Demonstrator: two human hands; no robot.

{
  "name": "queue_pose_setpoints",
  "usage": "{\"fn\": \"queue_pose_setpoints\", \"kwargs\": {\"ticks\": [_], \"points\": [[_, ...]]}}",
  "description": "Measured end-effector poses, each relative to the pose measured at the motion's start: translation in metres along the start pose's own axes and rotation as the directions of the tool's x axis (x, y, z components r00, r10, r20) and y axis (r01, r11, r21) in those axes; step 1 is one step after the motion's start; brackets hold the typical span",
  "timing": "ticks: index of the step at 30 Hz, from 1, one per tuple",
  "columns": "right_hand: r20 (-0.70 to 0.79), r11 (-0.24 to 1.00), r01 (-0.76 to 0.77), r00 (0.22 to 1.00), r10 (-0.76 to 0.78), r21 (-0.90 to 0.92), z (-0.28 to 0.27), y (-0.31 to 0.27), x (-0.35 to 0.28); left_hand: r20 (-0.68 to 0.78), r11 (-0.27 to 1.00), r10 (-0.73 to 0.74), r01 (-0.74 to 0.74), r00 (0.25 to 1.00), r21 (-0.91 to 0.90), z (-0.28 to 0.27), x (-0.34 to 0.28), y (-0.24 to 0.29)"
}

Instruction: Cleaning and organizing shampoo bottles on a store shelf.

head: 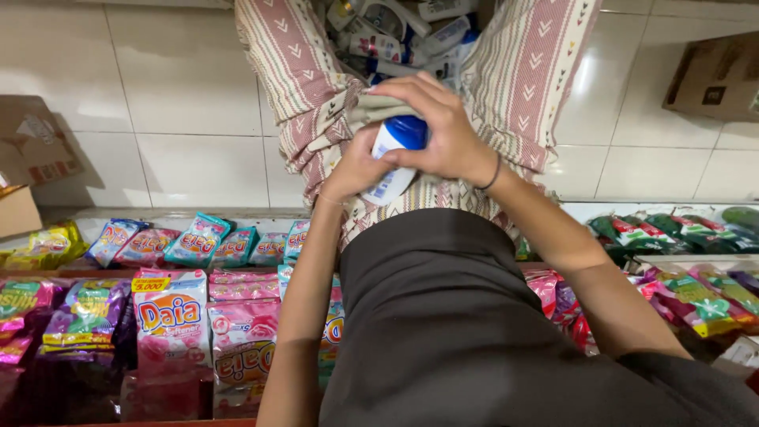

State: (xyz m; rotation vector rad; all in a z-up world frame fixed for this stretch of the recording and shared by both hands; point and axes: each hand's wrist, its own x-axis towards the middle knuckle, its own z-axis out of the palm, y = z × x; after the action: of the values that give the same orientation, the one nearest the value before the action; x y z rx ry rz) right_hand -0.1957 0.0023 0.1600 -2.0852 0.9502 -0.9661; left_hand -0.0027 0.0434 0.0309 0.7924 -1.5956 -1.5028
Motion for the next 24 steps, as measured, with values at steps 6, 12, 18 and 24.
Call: {"fn": "queue_pose_setpoints", "kwargs": {"ticks": [6,12,18,24], "points": [[-0.206,0.977,-0.027,0.978,-0.018,-0.212,0.03,0.03,-0.016,-0.02,0.904,-0.342,0.323,0.939,-0.279,0.009,-0.002,-0.018],[-0.288,0.923,-0.034,0.954,-0.084,-0.383,0.035,0.034,-0.006,-0.126,0.908,-0.301,0.245,0.945,-0.339,0.007,0.002,-0.02],[-0.36,0.809,-0.047,0.909,-0.208,-0.586,0.058,0.088,-0.028,-0.197,0.802,-0.503,0.369,0.842,-0.47,0.005,0.004,-0.042],[-0.442,0.963,-0.235,0.883,0.155,-0.131,0.071,0.092,-0.063,-0.312,0.546,-0.532,0.037,0.787,-0.837,-0.011,0.018,-0.019]]}}
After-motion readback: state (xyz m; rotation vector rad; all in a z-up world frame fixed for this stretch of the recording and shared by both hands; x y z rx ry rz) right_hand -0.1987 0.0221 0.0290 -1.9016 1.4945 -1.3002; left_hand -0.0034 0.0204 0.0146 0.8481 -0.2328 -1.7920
